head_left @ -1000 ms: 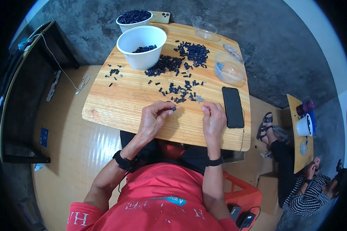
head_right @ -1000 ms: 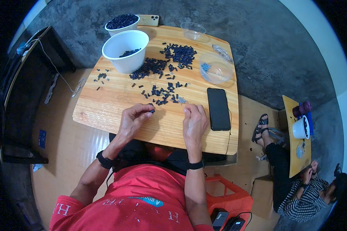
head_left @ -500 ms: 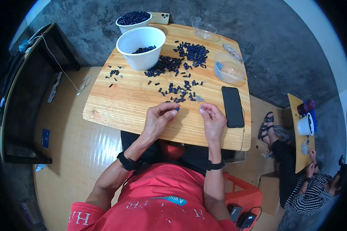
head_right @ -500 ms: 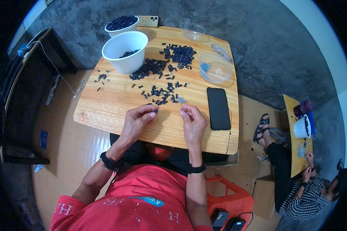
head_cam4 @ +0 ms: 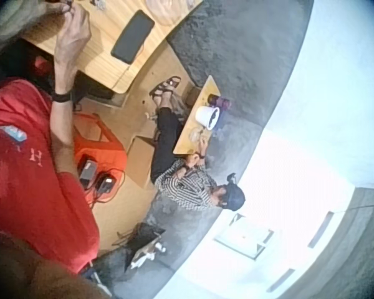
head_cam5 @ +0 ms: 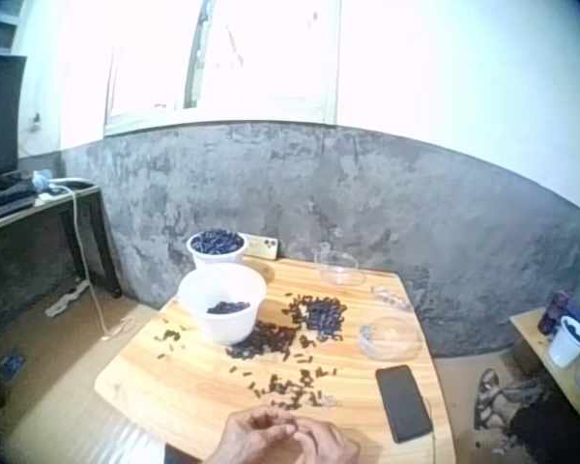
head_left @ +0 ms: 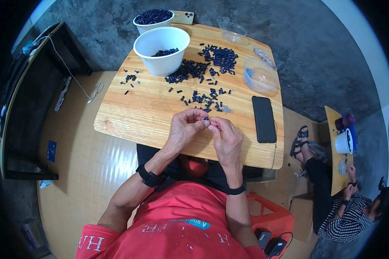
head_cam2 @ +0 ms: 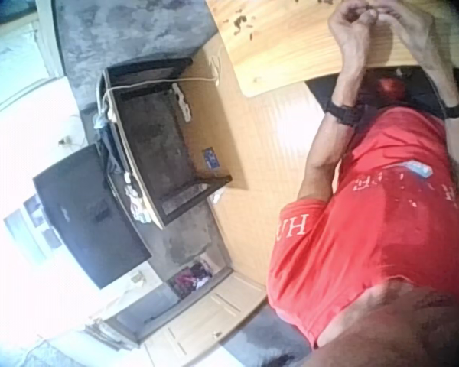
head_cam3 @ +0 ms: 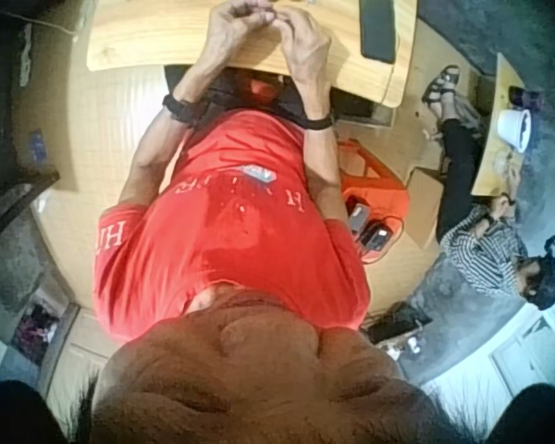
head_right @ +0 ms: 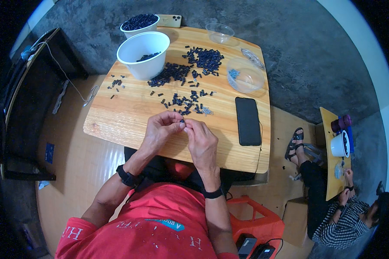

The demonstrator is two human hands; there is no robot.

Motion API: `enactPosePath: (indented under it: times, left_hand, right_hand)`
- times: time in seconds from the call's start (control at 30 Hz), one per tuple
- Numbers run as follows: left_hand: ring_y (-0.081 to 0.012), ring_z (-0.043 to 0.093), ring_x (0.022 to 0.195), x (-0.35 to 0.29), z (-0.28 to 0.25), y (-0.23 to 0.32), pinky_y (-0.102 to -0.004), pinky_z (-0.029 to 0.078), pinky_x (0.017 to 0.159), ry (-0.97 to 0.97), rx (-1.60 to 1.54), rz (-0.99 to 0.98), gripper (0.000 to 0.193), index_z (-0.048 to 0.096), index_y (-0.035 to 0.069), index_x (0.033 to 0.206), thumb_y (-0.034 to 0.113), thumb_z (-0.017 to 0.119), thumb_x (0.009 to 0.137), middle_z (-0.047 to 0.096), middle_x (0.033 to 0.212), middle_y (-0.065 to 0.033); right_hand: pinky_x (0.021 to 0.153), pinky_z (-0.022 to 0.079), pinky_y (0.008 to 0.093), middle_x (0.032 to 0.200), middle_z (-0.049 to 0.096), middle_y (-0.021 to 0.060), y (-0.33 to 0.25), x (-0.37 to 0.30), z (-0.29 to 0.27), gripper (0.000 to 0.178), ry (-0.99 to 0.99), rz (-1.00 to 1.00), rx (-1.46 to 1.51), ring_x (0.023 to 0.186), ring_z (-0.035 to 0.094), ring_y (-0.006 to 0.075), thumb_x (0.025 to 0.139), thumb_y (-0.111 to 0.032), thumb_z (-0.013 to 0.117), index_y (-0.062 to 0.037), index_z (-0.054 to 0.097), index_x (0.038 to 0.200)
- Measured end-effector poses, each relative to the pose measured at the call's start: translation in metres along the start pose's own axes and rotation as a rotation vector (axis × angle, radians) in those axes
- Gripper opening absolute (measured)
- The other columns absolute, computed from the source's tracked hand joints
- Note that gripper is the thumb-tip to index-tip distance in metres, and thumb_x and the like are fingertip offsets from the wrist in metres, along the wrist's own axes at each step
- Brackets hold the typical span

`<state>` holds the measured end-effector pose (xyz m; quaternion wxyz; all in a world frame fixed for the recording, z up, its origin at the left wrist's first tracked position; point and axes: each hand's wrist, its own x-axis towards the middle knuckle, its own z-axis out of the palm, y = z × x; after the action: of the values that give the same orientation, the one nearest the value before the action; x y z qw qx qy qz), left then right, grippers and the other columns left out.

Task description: Assembling small black plastic components by hand.

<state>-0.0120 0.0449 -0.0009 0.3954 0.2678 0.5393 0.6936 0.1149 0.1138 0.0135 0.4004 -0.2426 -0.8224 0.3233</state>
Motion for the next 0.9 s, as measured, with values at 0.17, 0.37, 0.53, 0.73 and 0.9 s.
enactPosePath:
  times: [0.17, 0.37, 0.53, 0.73, 0.9]
  left_hand:
    - [-0.0103, 0.062, 0.077, 0.001, -0.006, 0.002, -0.0233, 0.051, 0.073, -0.026, -0.11, -0.027, 0.019, 0.064, 0.0, 0.101, 0.002, 0.069, 0.083, 0.067, 0.087, -0.0053]
    - [-0.0107, 0.063, 0.076, 0.005, -0.008, -0.004, -0.024, 0.052, 0.072, -0.058, -0.367, -0.127, 0.018, 0.064, 0.0, 0.099, 0.001, 0.068, 0.083, 0.067, 0.086, -0.0056]
    - [-0.0096, 0.062, 0.077, 0.012, 0.001, -0.011, -0.0232, 0.05, 0.072, 0.166, 0.307, 0.166, 0.015, 0.066, 0.0, 0.098, 0.0, 0.068, 0.083, 0.067, 0.087, -0.0048]
    - [-0.0125, 0.063, 0.074, 0.016, -0.002, -0.017, -0.0257, 0.051, 0.071, 0.23, 0.448, 0.422, 0.018, 0.068, 0.001, 0.095, -0.006, 0.067, 0.078, 0.067, 0.084, -0.005]
    - [-0.0118, 0.062, 0.074, -0.001, -0.011, -0.004, -0.0238, 0.05, 0.072, 0.084, 0.156, 0.214, 0.018, 0.07, 0.002, 0.097, -0.002, 0.069, 0.08, 0.068, 0.086, -0.0052]
  right_hand:
    - [0.07, 0.054, 0.0295, 0.092, 0.068, 0.0129, 0.006, -0.001, 0.002, 0.024, 0.026, 0.091, 0.159, 0.081, 0.067, 0.0188, 0.082, 0.001, 0.067, 0.0002, 0.062, 0.105]
    - [0.077, 0.052, 0.0253, 0.094, 0.067, 0.0078, 0.021, -0.004, 0.007, 0.022, 0.058, 0.341, 0.617, 0.087, 0.064, 0.0124, 0.085, 0.001, 0.066, 0.0027, 0.062, 0.106]
    - [0.079, 0.051, 0.0248, 0.096, 0.066, 0.0092, 0.029, -0.005, 0.009, 0.02, 0.025, 0.473, 0.77, 0.088, 0.064, 0.0144, 0.087, -0.001, 0.064, 0.0031, 0.062, 0.107]
    - [0.081, 0.05, 0.0247, 0.096, 0.066, 0.0086, 0.031, -0.006, 0.008, 0.02, 0.027, 0.49, 0.834, 0.088, 0.064, 0.0142, 0.087, -0.001, 0.064, 0.0028, 0.061, 0.107]
    - [0.081, 0.049, 0.0243, 0.094, 0.065, 0.0076, 0.02, -0.007, 0.003, 0.019, 0.029, 0.489, 0.845, 0.087, 0.062, 0.0127, 0.088, -0.001, 0.063, 0.0032, 0.062, 0.106]
